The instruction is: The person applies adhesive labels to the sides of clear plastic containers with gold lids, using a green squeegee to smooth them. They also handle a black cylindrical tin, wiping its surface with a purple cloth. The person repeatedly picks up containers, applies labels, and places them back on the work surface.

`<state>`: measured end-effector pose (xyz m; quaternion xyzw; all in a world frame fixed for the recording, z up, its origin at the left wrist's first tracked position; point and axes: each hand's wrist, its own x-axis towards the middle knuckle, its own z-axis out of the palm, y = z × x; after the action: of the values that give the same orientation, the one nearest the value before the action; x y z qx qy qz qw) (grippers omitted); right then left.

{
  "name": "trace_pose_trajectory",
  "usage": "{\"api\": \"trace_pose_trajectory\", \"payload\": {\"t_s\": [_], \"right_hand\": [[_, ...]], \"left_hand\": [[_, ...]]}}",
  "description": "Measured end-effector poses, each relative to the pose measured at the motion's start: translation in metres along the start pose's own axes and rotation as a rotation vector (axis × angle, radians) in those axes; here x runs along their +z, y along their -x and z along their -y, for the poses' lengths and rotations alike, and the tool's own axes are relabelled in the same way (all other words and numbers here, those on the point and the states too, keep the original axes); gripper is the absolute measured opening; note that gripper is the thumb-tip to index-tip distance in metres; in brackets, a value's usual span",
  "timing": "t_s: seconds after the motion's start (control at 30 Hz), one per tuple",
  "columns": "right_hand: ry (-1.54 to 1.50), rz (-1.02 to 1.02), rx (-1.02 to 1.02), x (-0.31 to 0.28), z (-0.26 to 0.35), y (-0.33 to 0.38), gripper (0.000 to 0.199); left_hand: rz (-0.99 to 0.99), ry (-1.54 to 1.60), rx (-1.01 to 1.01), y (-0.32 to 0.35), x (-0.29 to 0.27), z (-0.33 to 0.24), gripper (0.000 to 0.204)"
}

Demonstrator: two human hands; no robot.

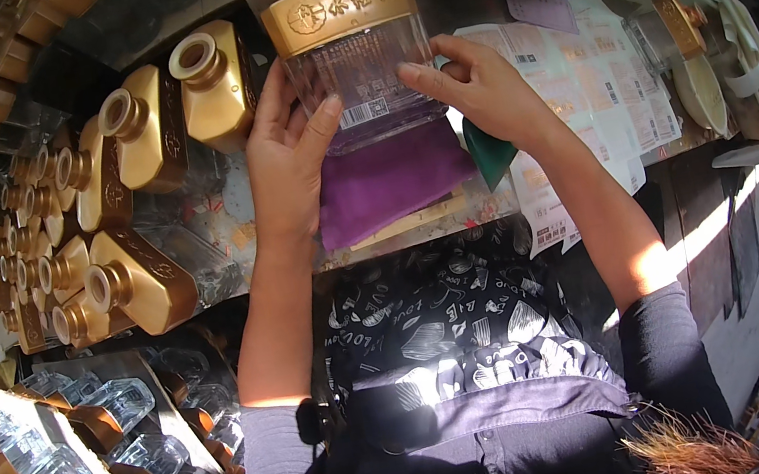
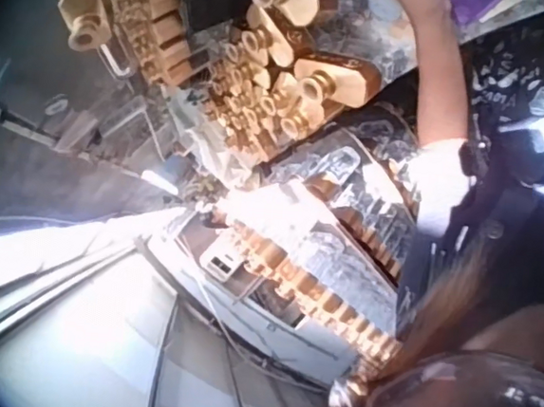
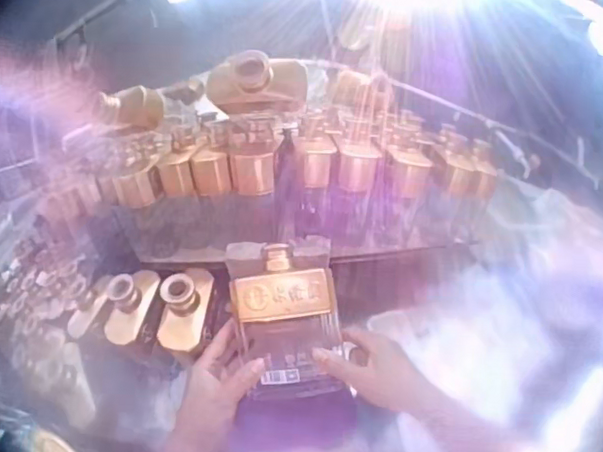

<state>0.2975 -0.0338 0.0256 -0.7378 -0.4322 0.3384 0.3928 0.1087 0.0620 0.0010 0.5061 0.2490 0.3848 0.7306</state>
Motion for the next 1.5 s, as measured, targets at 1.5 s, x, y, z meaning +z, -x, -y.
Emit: {"api": "trace_pose_trajectory", "payload": {"t_s": [1.5], "right_hand": [[-0.135,-0.035,-0.009,0.008,-0.011,0.001,0.052]], "left_hand": [[0.039,0.022,-0.010,0.004,-0.003,-0.001,0.081]]}}
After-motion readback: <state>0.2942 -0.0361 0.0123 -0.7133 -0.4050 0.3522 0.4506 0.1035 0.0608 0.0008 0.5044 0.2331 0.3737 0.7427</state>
